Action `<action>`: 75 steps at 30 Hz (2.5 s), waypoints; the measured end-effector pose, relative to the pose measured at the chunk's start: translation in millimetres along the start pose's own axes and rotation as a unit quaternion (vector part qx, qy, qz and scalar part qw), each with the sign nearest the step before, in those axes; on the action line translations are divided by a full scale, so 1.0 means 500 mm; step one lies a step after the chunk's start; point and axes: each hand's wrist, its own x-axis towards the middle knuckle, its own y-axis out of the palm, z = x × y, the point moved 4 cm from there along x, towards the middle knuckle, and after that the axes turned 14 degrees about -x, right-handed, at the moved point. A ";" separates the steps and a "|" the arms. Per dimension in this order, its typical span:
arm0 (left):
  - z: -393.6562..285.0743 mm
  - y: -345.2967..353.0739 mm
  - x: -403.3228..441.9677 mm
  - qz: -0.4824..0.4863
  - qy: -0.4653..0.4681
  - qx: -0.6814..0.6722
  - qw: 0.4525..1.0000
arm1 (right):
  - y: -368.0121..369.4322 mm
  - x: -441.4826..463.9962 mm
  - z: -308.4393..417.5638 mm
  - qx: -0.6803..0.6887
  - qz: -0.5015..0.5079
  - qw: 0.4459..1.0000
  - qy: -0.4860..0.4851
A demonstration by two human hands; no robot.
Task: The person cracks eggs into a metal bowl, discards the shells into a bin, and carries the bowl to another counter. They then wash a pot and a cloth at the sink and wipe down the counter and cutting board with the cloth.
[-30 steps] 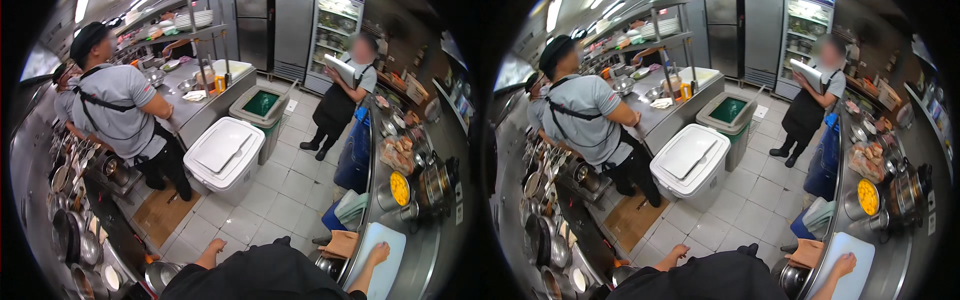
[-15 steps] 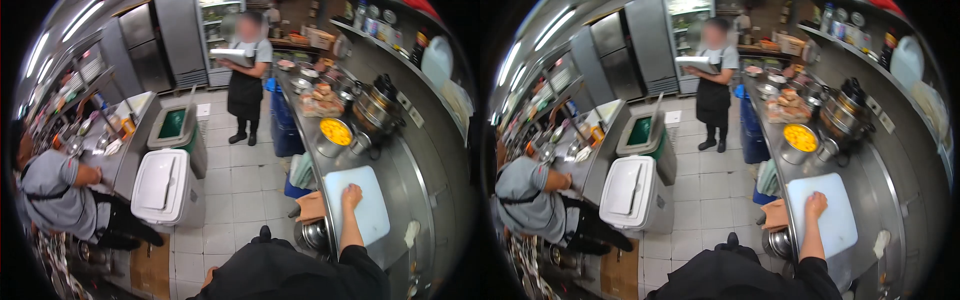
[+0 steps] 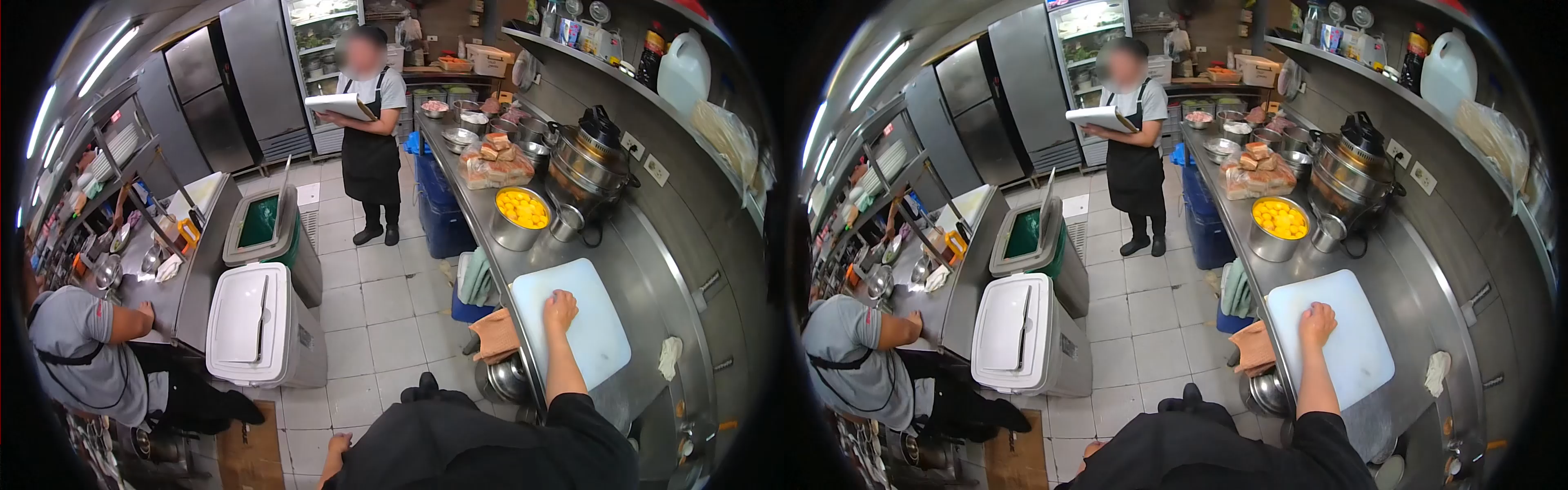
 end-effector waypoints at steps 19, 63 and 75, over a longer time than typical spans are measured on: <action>0.063 0.043 -0.041 0.015 0.024 0.052 0.998 | 0.014 -0.001 -0.005 -0.023 0.039 0.999 0.007; -0.046 0.013 -0.081 0.037 -0.062 -0.042 0.996 | 0.022 0.001 -0.006 -0.035 0.075 0.996 0.020; -0.004 0.036 -0.027 0.063 -0.052 -0.080 0.993 | 0.030 0.003 -0.014 -0.028 0.075 0.996 0.026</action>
